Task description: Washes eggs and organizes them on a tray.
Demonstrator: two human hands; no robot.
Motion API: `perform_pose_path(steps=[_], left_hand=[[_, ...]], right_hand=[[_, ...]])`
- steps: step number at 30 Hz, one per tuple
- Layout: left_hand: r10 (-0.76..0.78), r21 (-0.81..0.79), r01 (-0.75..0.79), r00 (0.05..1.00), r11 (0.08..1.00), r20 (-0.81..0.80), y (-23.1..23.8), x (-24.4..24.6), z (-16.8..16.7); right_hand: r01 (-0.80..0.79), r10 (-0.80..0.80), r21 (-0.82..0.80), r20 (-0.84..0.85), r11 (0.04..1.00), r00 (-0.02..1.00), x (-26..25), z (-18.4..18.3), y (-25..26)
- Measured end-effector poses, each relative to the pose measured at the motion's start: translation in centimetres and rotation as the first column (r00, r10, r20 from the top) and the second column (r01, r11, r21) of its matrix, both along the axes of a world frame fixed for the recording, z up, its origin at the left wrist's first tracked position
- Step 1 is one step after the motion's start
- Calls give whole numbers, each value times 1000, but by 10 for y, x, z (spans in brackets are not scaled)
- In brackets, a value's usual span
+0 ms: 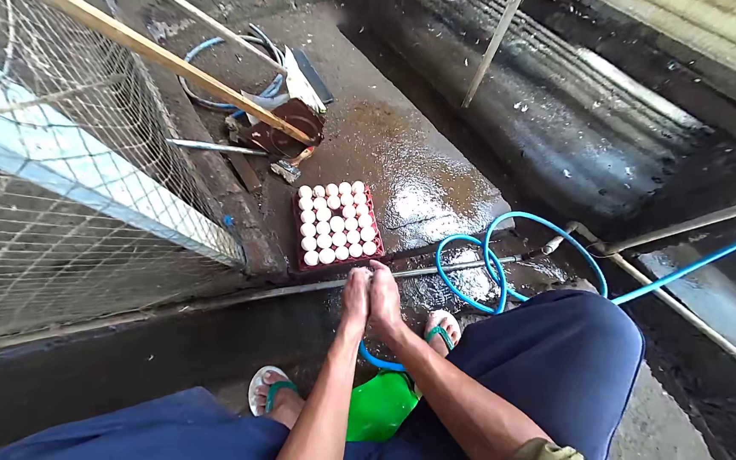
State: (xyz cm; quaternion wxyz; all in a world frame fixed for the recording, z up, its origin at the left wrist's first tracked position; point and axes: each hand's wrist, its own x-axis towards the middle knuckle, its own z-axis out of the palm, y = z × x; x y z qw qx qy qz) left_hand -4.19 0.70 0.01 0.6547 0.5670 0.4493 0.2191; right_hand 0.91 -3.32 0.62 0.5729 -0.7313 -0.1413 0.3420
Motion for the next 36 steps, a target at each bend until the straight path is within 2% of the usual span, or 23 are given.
perform_pose_path(steps=[2,5,7,9,11,13,14,15,16,18,19,20,23,24,27,28,30,32,33,36], left_hand=[[-25,39,25,1000,999,11,-1,-2,-6],[-41,-53,41,999,998,3,-1,-1,0],[11,-64,-9,1000,998,24,-2,0,3],[-31,-102,35,999,994,35,-2,-6,3],[-103,-190,101,995,977,4,2,-10,9],[-106,-216,100,994,971,-16,-2,-4,7],[-110,-221,110,994,969,10,-4,-4,6],[-92,-203,96,995,975,26,-3,-3,6],[-82,-166,87,996,982,38,-1,-2,7],[-123,-121,134,988,984,95,-1,-5,11],[-144,-110,156,983,982,111,-2,-7,12],[-183,-98,192,979,976,93,-2,-8,13],[-207,-46,207,978,977,17,-3,-2,5],[-185,-26,186,982,982,33,-3,-1,3],[-152,-52,156,986,986,70,-6,-5,11],[-161,-81,164,986,983,39,-5,-6,13],[-128,-44,128,992,991,0,-6,1,8],[-129,-31,131,990,991,50,-6,-1,7],[-129,-7,130,988,992,80,-5,-2,9],[-162,-109,164,986,980,27,-5,-5,18]], right_hand=[[-6,4,66,26,998,1000,0,-4,-2],[79,-79,3,-86,997,993,9,-2,7],[45,-45,34,-12,998,999,-7,4,-3],[26,-27,74,7,997,1000,-8,2,-5],[55,-52,15,-179,998,983,13,1,7],[61,-81,-60,-427,996,901,30,-1,11],[91,-111,-65,-470,994,876,32,-3,10],[124,-135,-54,-454,991,881,32,-3,9],[132,-138,-40,-362,990,922,28,1,8],[42,-42,2,-29,999,999,13,6,0],[9,-11,21,88,1000,996,7,6,-4],[14,-17,25,119,1000,993,7,4,-5],[139,-146,-72,-107,988,984,19,4,4],[136,-145,-89,-108,987,984,17,6,3],[76,-76,30,18,997,997,4,5,-4],[85,-85,28,-3,996,996,10,3,-1],[132,-135,-33,-126,991,983,23,1,5],[110,-114,-52,-91,993,989,12,6,1],[77,-77,-1,-45,997,996,5,8,-3],[112,-110,24,-47,993,993,18,7,2]])
